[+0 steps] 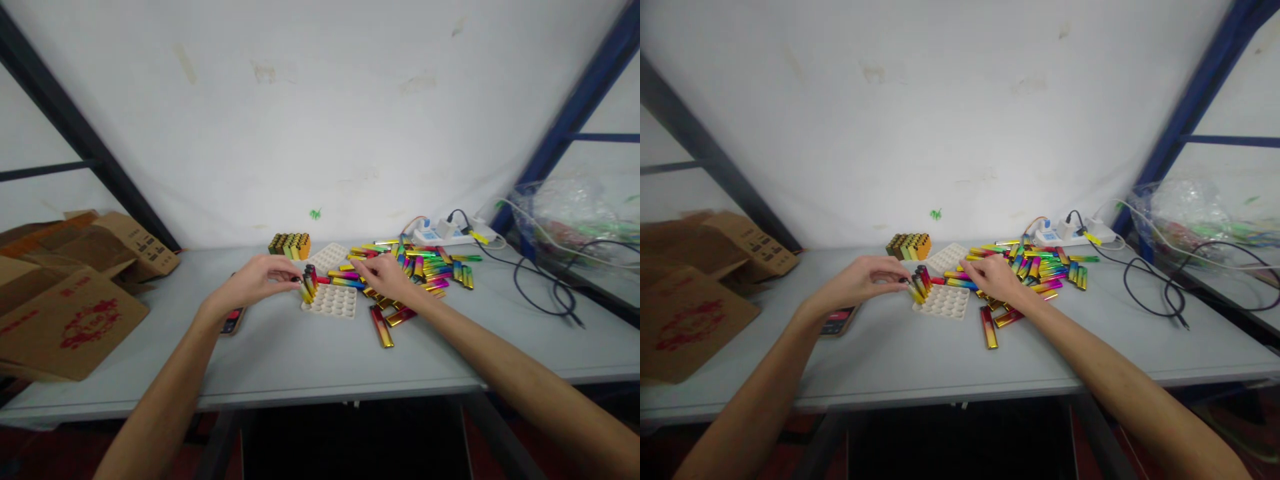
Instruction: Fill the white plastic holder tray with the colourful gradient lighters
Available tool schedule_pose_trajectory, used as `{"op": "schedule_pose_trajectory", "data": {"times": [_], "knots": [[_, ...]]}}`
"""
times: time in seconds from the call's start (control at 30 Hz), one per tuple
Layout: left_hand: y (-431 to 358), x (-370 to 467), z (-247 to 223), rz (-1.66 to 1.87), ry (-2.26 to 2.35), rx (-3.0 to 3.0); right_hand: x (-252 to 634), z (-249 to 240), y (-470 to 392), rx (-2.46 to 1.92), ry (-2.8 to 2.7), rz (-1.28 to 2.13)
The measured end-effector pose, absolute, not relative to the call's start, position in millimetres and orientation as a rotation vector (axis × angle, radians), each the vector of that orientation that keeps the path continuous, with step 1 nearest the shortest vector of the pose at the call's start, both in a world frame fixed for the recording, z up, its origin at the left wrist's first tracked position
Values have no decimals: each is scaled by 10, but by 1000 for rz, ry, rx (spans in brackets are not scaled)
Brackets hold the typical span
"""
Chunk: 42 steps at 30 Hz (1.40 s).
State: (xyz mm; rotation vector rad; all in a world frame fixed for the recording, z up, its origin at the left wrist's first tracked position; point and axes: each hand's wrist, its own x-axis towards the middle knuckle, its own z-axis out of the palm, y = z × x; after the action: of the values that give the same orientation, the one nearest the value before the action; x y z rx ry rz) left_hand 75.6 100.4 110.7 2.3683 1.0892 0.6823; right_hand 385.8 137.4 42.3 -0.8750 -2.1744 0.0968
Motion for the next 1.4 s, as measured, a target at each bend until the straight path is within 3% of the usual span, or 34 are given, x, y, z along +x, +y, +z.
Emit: {"op": "schedule_pose_trajectory", "data": {"times": [0.53,0.97,1.4], "knots": [[1109,803,870,791,1098,2554,3979,382,1538,-999,-2253,65],[1129,880,826,676,1023,2407,3968,270,1614,-1012,-2499,7],[1127,904,719,733,1178,2481,3947,260,1638,-1031,-2345,-19]]}}
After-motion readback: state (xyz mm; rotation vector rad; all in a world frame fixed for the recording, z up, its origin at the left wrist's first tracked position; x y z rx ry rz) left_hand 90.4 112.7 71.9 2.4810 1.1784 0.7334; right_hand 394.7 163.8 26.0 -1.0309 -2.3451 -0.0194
